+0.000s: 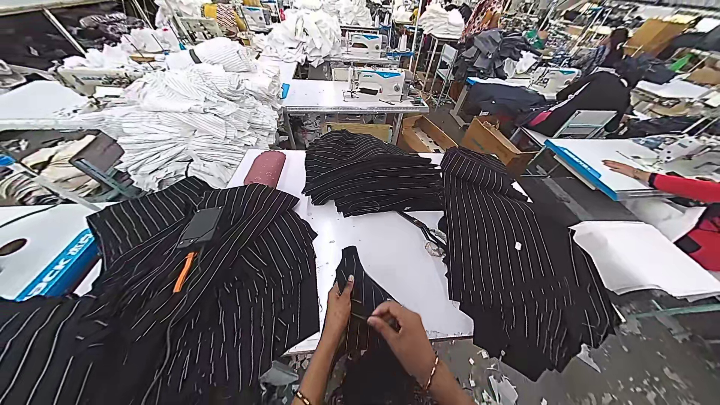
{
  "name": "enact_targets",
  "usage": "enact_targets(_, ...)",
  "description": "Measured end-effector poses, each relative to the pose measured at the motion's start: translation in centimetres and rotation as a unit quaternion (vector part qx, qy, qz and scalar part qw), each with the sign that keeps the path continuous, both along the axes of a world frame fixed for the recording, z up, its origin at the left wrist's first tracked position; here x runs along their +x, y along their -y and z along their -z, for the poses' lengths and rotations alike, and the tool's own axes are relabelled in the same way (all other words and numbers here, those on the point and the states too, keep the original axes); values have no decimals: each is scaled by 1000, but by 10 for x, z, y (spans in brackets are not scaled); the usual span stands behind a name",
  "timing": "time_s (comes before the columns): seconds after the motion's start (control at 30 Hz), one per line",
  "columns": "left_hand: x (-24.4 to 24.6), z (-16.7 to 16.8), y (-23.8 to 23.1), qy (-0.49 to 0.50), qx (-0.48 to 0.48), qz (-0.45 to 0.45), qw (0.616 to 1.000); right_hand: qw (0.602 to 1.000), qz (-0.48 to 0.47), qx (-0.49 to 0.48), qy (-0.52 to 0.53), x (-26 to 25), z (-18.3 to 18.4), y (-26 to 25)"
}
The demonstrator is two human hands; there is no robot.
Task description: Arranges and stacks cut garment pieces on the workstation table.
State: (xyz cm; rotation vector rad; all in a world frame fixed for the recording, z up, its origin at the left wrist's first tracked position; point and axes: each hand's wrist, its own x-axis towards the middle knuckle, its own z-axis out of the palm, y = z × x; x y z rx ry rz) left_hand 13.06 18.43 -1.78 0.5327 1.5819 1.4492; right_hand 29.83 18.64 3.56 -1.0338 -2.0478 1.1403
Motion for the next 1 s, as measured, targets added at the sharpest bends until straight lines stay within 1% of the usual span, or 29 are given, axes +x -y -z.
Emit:
enact_targets(0.07, 3, -15, 7, 49, 23, -6, 999, 998, 43, 12, -34, 1, -8, -11)
enact_targets(0.1, 5, -21, 9, 82, 31, -4, 996, 998, 45, -14, -38, 0, -12, -15)
enact_targets(0.13, 6, -26, 12, 119, 38, 0, 992, 997, 35, -65, -33, -1, -14, -18)
enact_targets(0.2, 8, -29, 16, 184, 50, 13, 982, 987, 20, -159, -2, -9, -13, -20)
enact_targets(0.23, 8, -27, 18, 214, 58, 16, 975, 983, 19, -180, 22, -14, -9, -18)
enact_targets(0.33, 11, -22, 30, 284, 82, 28, 955, 980, 42, -178, 76, -27, -1, -11)
enact_targets(0.4, 15, -20, 37, 299, 74, 37, 951, 981, 51, -163, 86, -31, 3, -10)
enact_targets(0.5, 19, -19, 43, 269, 58, 46, 960, 983, 63, -154, 79, -30, 11, -14)
enact_targets(0.57, 22, -17, 46, 237, 57, 40, 969, 984, 49, -142, 91, -26, 13, -19)
enact_targets(0.63, 25, -12, 48, 205, 67, 9, 977, 987, 19, -130, 92, -19, 15, -25)
enact_targets(0.67, 25, -8, 50, 199, 76, -12, 977, 989, 20, -129, 75, -16, 16, -28)
enact_targets(0.77, 13, -11, 59, 190, 68, -73, 977, 983, 86, -162, -14, 0, 22, -40)
enact_targets(0.83, -4, -19, 68, 161, 50, -121, 978, 973, 135, -179, -62, 16, 20, -48)
enact_targets(0.9, -28, -32, 80, 94, 25, -135, 986, 973, 161, -152, -71, 29, 10, -56)
enact_targets(0.93, -41, -40, 86, 56, 22, -124, 990, 978, 160, -120, -55, 33, 2, -60)
enact_targets(1.0, -60, -56, 92, -55, 45, -94, 993, 991, 130, -24, -9, 35, -21, -66)
